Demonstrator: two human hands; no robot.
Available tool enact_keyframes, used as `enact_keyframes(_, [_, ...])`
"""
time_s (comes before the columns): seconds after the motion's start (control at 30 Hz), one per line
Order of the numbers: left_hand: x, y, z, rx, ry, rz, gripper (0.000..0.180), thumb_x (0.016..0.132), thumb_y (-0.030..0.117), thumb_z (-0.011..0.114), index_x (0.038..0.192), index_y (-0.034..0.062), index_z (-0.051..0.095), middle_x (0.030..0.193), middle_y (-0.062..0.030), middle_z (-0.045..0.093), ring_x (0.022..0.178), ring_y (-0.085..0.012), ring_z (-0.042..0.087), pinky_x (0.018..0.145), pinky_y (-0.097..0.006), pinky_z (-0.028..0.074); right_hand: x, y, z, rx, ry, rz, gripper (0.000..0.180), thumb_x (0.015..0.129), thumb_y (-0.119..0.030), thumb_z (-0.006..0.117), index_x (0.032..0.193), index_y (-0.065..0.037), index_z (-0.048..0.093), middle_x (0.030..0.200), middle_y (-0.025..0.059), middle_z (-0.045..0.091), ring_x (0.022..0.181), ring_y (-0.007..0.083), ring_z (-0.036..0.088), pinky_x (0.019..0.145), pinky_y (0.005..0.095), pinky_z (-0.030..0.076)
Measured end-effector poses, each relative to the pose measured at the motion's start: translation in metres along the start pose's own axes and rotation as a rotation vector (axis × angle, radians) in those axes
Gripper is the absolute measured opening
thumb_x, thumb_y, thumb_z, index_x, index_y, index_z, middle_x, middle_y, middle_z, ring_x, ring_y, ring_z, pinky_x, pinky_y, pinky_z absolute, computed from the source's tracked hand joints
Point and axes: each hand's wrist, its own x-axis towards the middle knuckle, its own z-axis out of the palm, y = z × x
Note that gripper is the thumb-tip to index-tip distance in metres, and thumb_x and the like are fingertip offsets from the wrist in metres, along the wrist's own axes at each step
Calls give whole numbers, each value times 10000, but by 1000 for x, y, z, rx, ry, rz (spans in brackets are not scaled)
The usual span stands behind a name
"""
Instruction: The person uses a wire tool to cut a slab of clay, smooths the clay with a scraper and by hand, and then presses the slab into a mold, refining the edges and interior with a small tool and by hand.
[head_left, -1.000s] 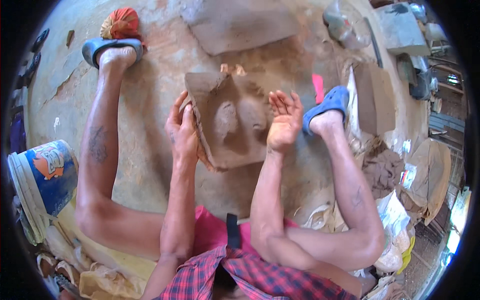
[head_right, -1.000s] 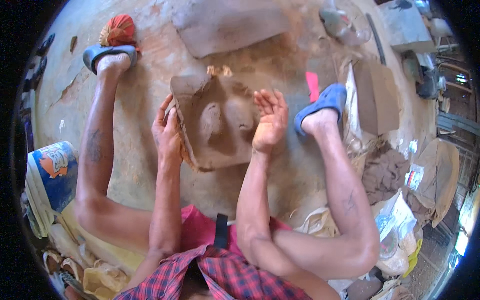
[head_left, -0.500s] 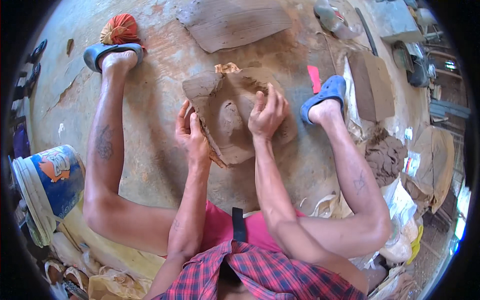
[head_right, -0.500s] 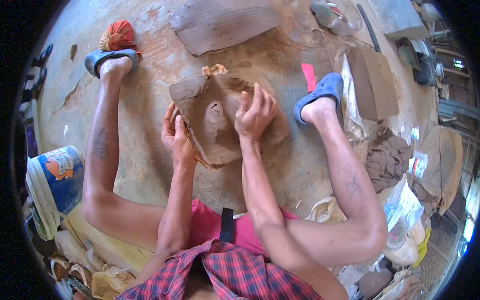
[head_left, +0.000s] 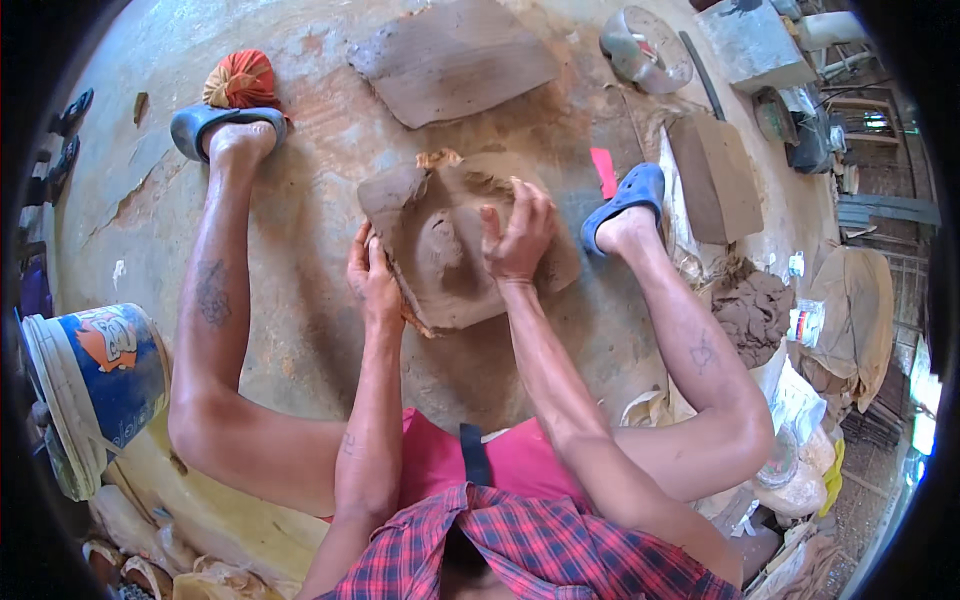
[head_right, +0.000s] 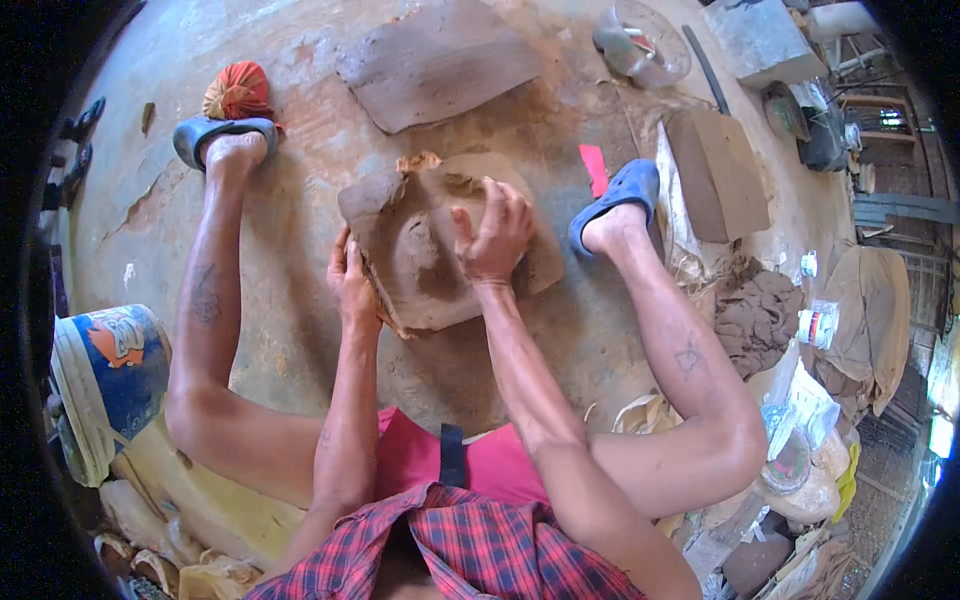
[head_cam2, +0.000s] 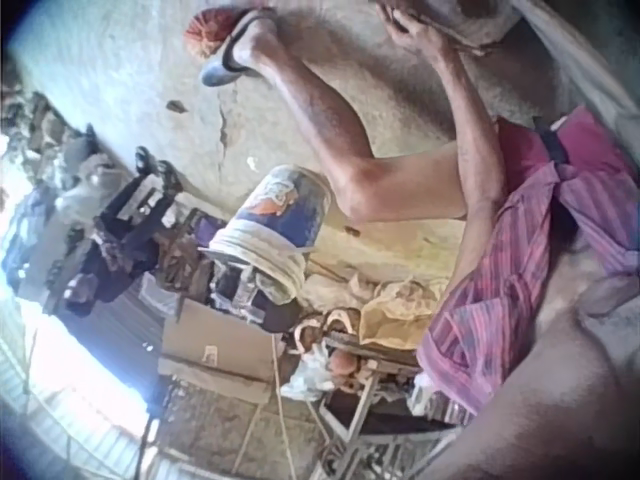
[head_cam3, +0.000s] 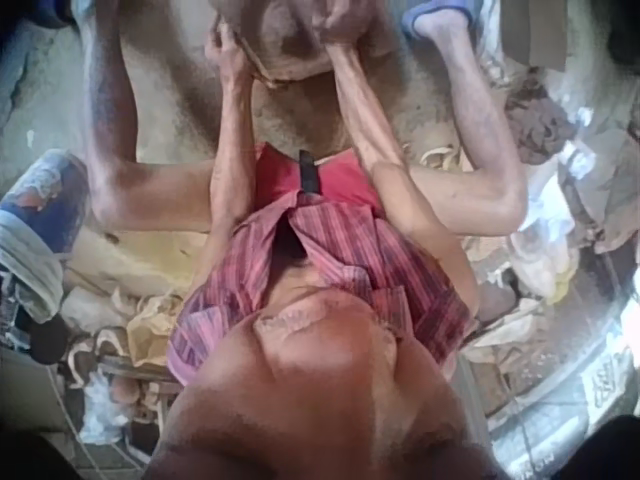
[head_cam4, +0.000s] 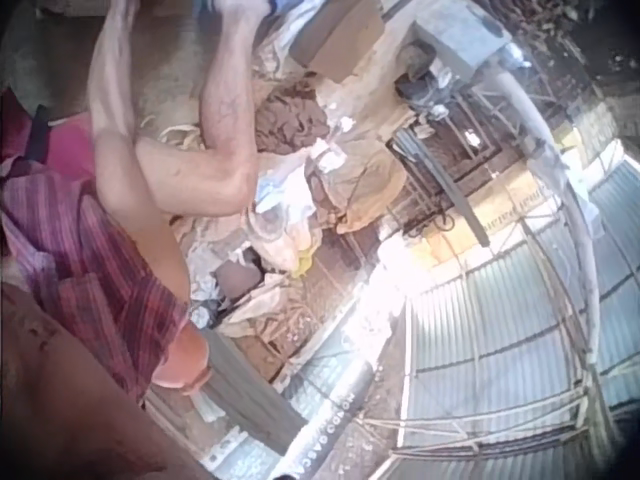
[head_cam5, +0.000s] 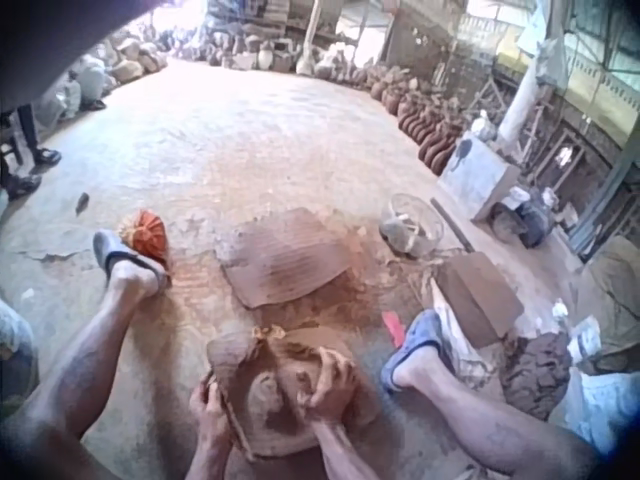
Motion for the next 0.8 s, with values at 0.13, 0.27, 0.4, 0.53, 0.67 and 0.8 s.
enact_keyframes(0.13, [-3, -22, -21, -19, 26, -98, 377, 1095, 79, 486, 1454, 4, 575, 1336, -90, 673, 1183, -166, 638, 1013, -319, 515, 16, 28, -54, -31, 204, 160, 531, 973, -477, 688, 1272, -40, 653, 1232, 197, 631, 1154, 393, 589, 1042, 523, 429])
enact_keyframes(0.27, [1, -32, -24, -113, 6, -76, 359, 1097, 82, 485, 1431, 14, 599, 1309, -71, 684, 1156, -156, 643, 1012, -315, 513, -22, 54, -93, -36, -276, 777, 892, 846, -439, 835, 1510, 11, 444, 1437, 263, 561, 1323, 414, 550, 1134, 487, 414])
enact_keyframes(0.4, [3, -31, -23, -134, 18, -50, 345, 1098, 83, 486, 1411, 14, 613, 1282, -64, 694, 1140, -149, 645, 997, -314, 518, -33, 34, -98, 75, -454, 885, 1199, 710, -332, 952, 1631, -20, 251, 1556, 293, 475, 1426, 397, 497, 1183, 452, 393])
enact_keyframes(0.53, [2, -32, -16, -122, 9, -19, 340, 1098, 79, 480, 1402, 18, 620, 1271, -63, 696, 1126, -145, 648, 986, -315, 522, -40, 38, -92, 87, -377, 840, 1312, 637, -212, 1003, 1654, -38, 192, 1563, 305, 466, 1434, 400, 493, 1193, 449, 388])
enact_keyframes(0.67, [2, -31, -19, -92, 20, -13, 332, 1094, 77, 489, 1391, 26, 628, 1263, -59, 697, 1119, -141, 649, 978, -313, 524, -29, 25, -91, 41, -390, 927, 1288, 650, -216, 995, 1651, -41, 203, 1527, 303, 509, 1397, 424, 524, 1187, 466, 396])
enact_keyframes(0.8, [5, -34, -17, -74, 55, 13, 335, 1086, 65, 498, 1392, 29, 627, 1246, -58, 702, 1106, -139, 652, 966, -307, 526, -18, 31, -84, -79, -431, 815, 1154, 684, -273, 976, 1601, -20, 324, 1427, 303, 598, 1307, 448, 596, 1143, 488, 439])
